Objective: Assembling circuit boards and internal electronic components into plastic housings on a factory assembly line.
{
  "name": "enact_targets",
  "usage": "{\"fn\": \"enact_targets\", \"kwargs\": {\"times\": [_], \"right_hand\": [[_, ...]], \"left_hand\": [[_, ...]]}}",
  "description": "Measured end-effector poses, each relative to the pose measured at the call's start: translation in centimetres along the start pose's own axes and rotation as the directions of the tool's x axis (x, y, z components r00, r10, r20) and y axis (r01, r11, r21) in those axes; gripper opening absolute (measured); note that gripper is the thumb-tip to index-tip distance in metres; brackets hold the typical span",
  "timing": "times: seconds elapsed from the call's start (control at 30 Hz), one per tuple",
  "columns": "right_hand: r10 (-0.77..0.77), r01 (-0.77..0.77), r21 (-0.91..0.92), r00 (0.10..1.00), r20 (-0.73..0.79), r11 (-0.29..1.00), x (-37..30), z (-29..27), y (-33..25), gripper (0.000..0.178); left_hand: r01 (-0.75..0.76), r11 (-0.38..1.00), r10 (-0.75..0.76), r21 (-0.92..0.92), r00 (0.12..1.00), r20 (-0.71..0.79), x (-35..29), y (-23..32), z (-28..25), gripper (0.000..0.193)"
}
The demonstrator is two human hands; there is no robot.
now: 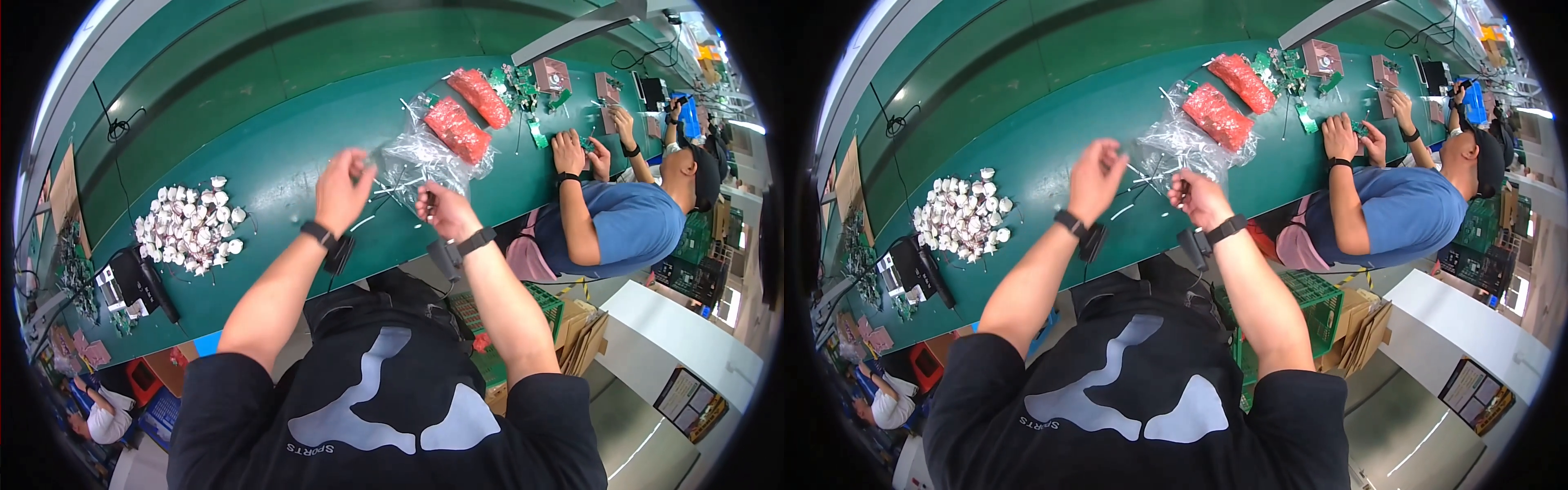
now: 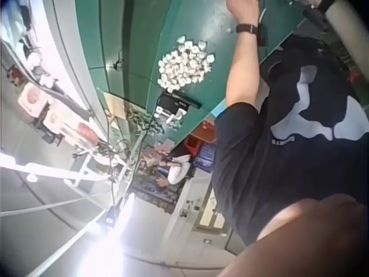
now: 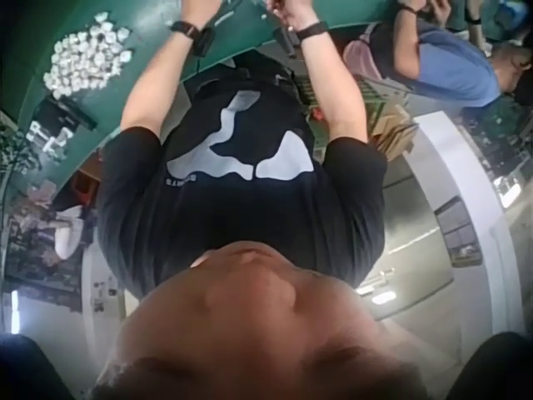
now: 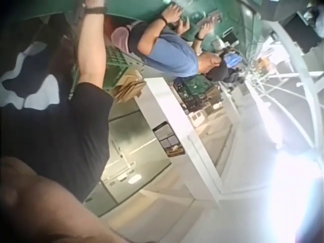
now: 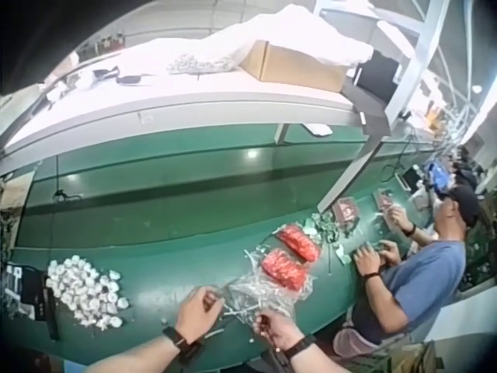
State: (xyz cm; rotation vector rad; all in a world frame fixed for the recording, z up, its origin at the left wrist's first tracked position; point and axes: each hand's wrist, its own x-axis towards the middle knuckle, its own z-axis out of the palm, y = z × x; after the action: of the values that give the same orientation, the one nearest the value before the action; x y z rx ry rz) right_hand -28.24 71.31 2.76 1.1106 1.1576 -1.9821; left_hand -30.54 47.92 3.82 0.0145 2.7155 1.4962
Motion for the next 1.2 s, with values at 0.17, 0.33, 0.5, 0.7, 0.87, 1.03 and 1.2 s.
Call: {"fn": "enact_targets", "kwargs": {"times": [0.17, 0.33, 0.5, 0.7, 0.87, 1.03, 1.2], "right_hand": [[-0.063, 0.062, 0.01, 0.994, 0.093, 0.998, 0.0, 2.9, 4.2, 0.026], [-0.086, 0.126, -0.317, 0.987, 0.138, 0.94, -2.3, 4.2, 4.7, 0.023], [-0.2, 0.241, -0.254, 0.963, 0.179, 0.937, -4.9, 1.1, 1.0, 0.021], [-0.271, 0.305, -0.219, 0.947, 0.172, 0.927, -7.6, -1.8, -4.3, 0.021], [-0.042, 0.036, -0.67, 0.999, 0.008, 0.741, -8.5, -2.2, -4.1, 0.023], [-0.159, 0.209, -0.396, 0.975, 0.155, 0.894, -11.1, -0.9, -3.3, 0.023], [0.067, 0.125, -0.641, 0.961, 0.267, 0.757, -11.3, 0.8, -2.8, 0.022]], "left_hand": [[-0.174, 0.931, 0.097, 0.319, 0.965, 0.242, -5.7, -2.3, 0.7, 0.056], [-0.381, 0.856, 0.353, 0.35, 0.925, 0.144, -3.8, -4.1, 2.2, 0.061], [-0.461, 0.804, 0.366, 0.376, 0.881, 0.299, -1.0, -5.5, 3.1, 0.045], [-0.464, 0.693, 0.242, 0.553, 0.871, 0.427, -0.3, -6.1, 3.8, 0.022], [-0.321, 0.821, 0.073, 0.473, 0.88, 0.469, -0.7, -6.3, 1.4, 0.01], [0.327, 0.929, -0.197, -0.17, 0.83, 0.521, -2.1, -7.7, -2.9, 0.005], [0.608, 0.564, -0.32, -0.558, 0.784, 0.532, -3.1, -8.2, -4.8, 0.014]]}}
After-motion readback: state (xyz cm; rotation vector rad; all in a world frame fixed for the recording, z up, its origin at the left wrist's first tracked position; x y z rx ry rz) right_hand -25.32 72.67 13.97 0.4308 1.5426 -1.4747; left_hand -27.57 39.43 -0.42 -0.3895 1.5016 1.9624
